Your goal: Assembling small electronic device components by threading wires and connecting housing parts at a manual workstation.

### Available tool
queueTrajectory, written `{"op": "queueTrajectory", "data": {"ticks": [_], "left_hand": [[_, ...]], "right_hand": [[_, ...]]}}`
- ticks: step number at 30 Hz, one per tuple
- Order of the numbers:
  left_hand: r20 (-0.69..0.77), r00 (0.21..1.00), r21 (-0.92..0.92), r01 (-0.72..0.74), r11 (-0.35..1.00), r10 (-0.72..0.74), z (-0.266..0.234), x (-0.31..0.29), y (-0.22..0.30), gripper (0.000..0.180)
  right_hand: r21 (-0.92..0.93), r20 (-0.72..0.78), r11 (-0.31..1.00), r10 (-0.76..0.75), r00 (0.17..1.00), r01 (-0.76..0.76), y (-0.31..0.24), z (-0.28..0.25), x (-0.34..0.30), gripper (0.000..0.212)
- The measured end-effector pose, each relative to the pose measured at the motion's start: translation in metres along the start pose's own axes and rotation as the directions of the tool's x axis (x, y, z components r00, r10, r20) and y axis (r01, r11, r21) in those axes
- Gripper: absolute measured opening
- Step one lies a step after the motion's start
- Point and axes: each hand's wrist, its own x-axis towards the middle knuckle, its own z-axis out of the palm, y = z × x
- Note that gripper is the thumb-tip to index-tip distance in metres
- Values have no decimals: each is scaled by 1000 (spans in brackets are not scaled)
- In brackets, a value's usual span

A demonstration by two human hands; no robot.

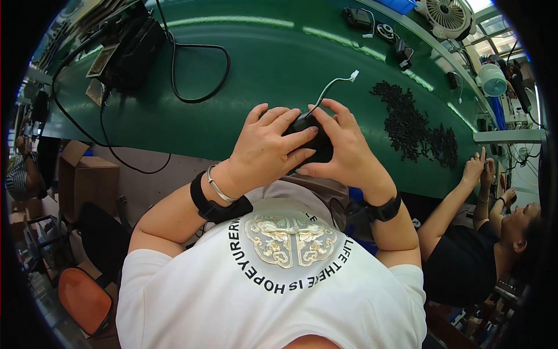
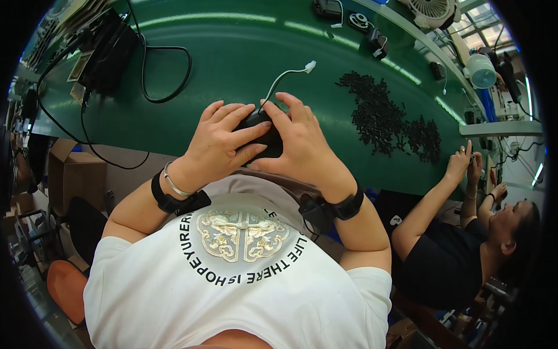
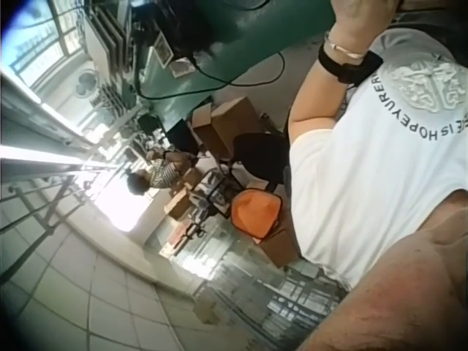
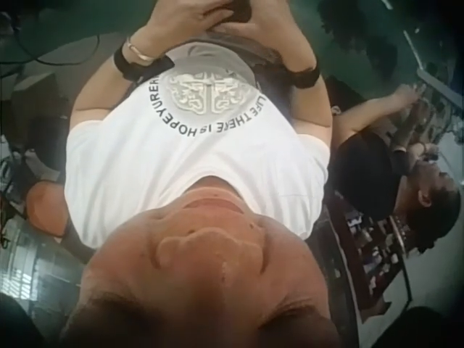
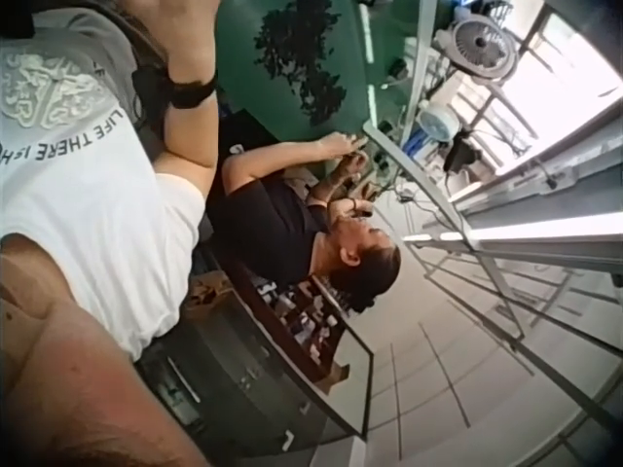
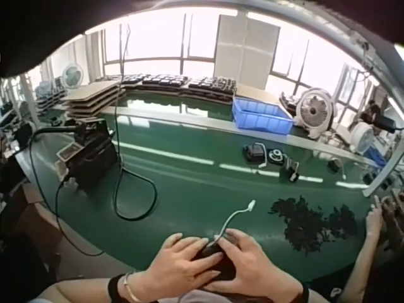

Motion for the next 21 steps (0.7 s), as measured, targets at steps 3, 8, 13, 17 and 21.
{"op": "queueTrajectory", "data": {"ticks": [3, 8, 13, 17, 21], "left_hand": [[-2, 1000, 2, 9, 1000, -9, 1, 0, 3, 38], [13, 998, -35, 58, 998, -58, 1, 2, 7, 47], [2, 998, -18, 67, 998, -67, 6, 1, 8, 47], [5, 997, -4, 73, 997, -73, 9, 0, 7, 45], [12, 997, -14, 78, 997, -78, 9, 1, 8, 45]], "right_hand": [[288, 78, 957, -70, 995, 44, 22, -5, 10, 63], [155, 44, 988, 9, 999, -16, 18, 5, 38, 27], [89, -37, 988, -122, 992, 125, 22, 7, 42, 10], [155, 16, 986, -69, 998, 66, 14, 1, 43, 9], [252, 52, 964, -106, 993, 90, 22, 0, 44, 8]]}}
